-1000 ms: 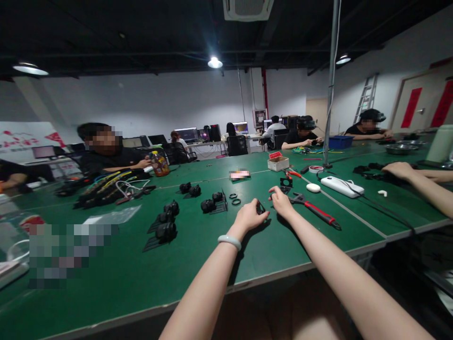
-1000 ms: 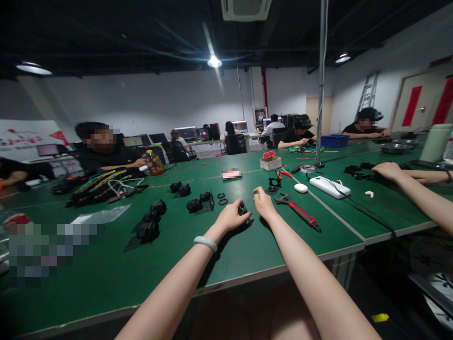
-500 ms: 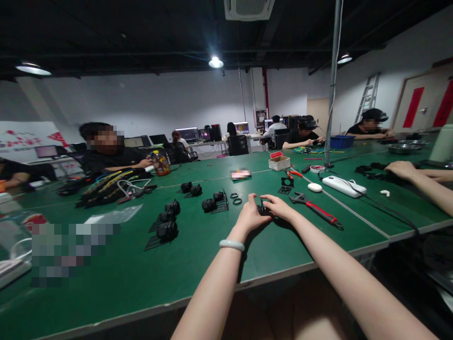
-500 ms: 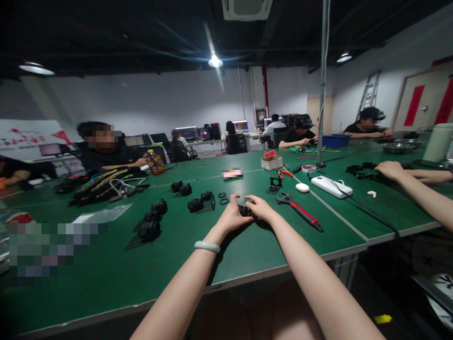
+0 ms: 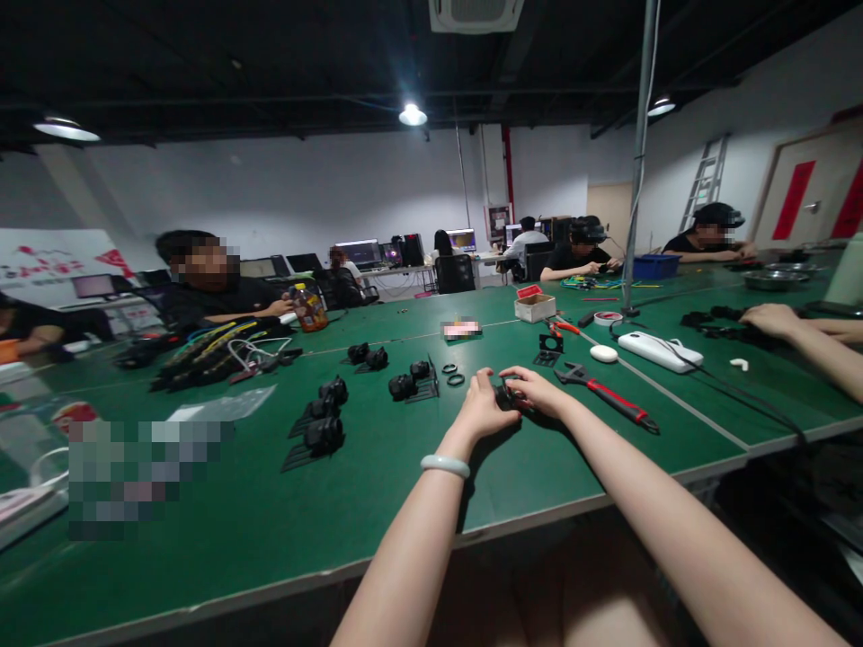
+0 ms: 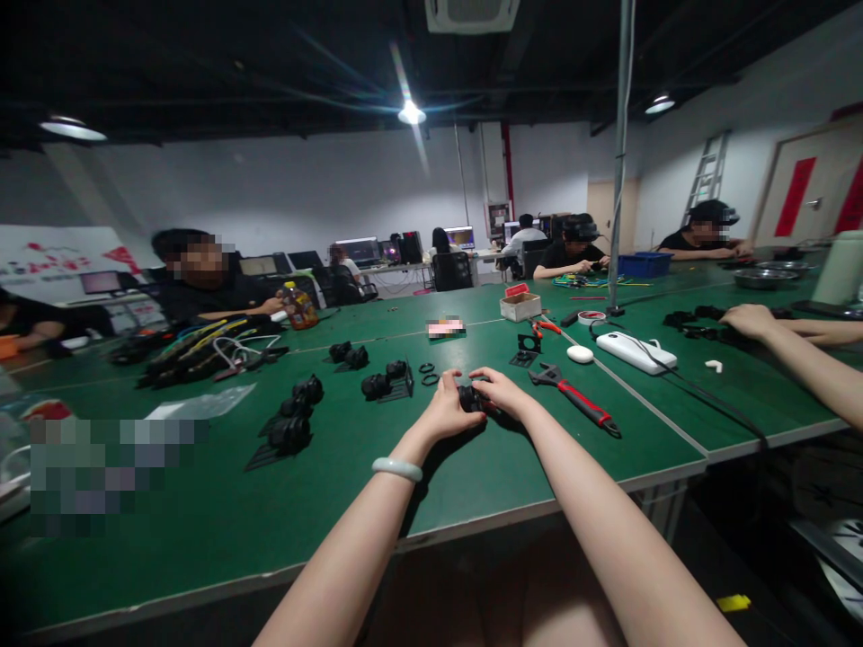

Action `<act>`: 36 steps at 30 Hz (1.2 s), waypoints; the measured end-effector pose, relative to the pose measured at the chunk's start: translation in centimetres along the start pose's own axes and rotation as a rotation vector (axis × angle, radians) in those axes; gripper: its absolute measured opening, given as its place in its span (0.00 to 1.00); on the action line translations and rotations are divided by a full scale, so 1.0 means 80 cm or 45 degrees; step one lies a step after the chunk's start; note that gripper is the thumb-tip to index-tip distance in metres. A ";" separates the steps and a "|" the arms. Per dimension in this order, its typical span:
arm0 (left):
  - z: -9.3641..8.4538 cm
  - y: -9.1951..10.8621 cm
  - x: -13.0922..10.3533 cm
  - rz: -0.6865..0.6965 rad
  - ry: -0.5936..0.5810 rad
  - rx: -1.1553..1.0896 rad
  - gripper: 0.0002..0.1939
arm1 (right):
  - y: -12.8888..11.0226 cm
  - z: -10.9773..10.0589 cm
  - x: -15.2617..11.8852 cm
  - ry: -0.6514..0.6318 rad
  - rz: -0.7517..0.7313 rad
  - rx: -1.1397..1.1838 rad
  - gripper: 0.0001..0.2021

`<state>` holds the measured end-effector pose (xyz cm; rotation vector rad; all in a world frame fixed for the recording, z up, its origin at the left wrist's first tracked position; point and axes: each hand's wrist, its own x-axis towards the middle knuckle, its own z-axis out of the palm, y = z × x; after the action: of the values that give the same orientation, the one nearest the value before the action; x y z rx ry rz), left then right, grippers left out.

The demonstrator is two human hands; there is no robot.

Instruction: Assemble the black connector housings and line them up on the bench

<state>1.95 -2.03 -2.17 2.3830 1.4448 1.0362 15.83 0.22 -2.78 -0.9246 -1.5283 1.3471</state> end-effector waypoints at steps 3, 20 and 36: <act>0.002 -0.005 0.001 0.038 -0.001 -0.053 0.33 | 0.003 -0.001 0.005 0.006 0.020 0.066 0.14; -0.015 0.000 -0.004 0.074 0.030 0.022 0.17 | 0.011 -0.006 0.011 0.010 0.066 0.089 0.20; -0.017 -0.002 0.000 0.171 0.011 0.041 0.15 | 0.006 -0.013 0.000 -0.010 -0.065 -0.086 0.15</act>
<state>0.93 -2.22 -1.24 2.5316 1.3293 1.0615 16.83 0.65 -3.22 -0.9169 -1.6013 1.2709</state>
